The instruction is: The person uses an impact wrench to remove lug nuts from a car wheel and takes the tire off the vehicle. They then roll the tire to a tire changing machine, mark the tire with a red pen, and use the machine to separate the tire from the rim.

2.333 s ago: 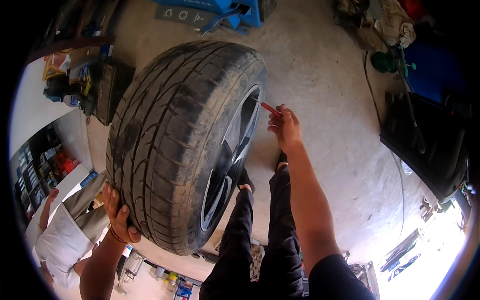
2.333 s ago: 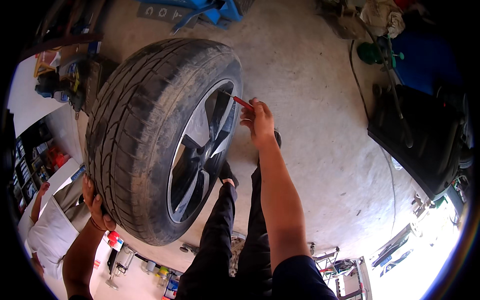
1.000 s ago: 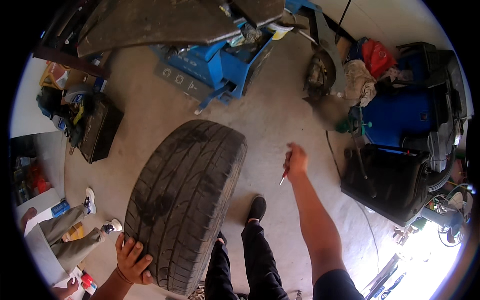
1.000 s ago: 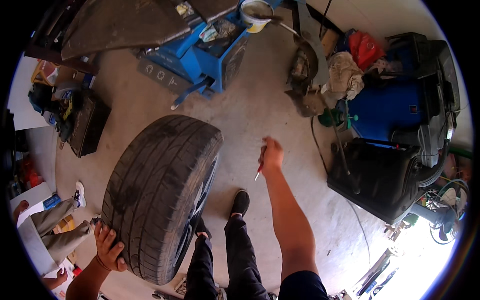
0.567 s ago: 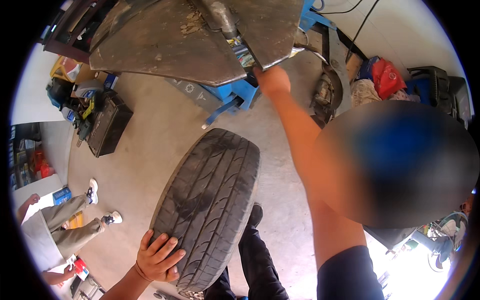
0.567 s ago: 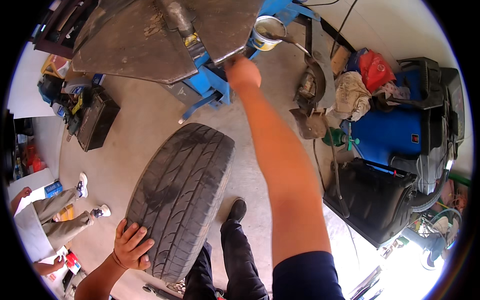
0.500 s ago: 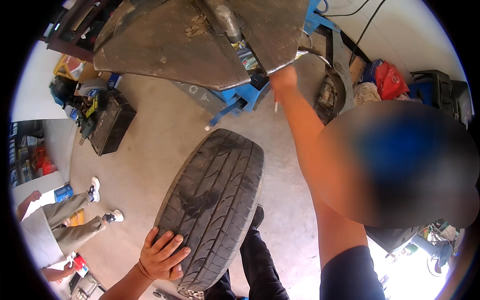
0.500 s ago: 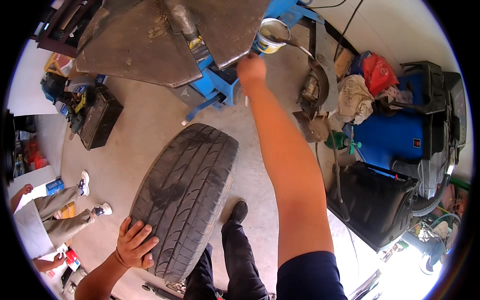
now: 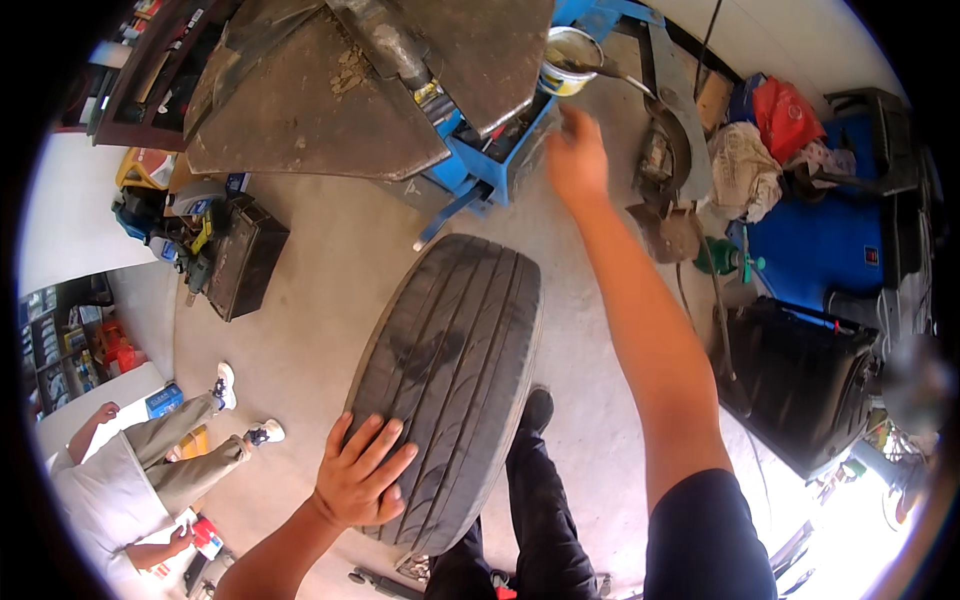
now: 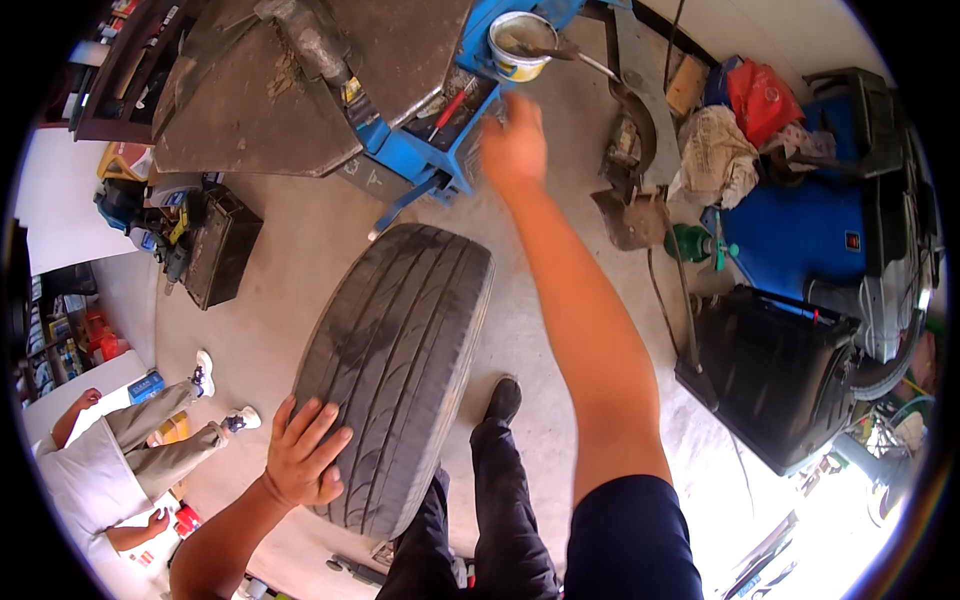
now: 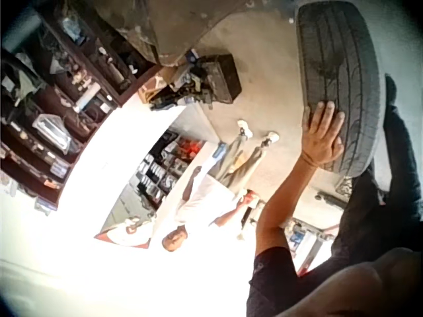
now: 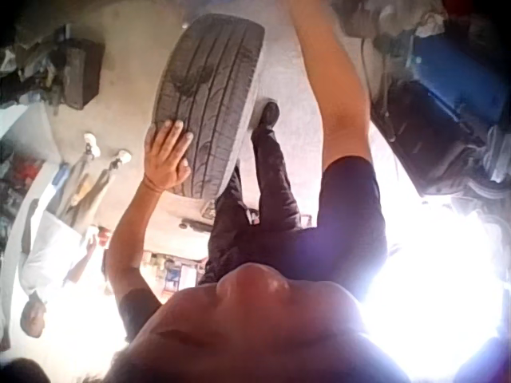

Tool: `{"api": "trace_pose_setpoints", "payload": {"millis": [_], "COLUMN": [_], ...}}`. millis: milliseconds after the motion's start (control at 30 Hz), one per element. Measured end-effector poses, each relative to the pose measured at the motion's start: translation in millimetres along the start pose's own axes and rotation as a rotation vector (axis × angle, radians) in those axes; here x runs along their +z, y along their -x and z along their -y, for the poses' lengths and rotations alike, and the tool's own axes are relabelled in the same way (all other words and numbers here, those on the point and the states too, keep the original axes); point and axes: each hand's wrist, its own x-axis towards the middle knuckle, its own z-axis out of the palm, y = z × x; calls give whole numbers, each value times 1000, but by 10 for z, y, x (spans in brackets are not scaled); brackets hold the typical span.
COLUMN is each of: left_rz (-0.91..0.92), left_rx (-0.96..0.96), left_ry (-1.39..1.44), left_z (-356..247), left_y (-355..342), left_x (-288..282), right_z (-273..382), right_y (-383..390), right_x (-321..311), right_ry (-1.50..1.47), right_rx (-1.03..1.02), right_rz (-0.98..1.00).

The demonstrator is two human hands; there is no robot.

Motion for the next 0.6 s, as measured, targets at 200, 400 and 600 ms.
{"api": "trace_pose_setpoints", "payload": {"millis": [200,400,600], "left_rz": [67,22,49], "left_rx": [79,146,251], "left_ry": [-29,-72,-92], "left_z": [-145,-136,-180], "left_y": [-588,-1132,-1630], "left_x": [-41,24,-21], "right_z": [428,1566,1907], "right_y": [3085,4718,4488], "right_x": [-1381,-1262,-1164], "right_ry": [-574,-849,-416], "right_rx": [976,1003,730], "right_rz": [133,-16,-237]}}
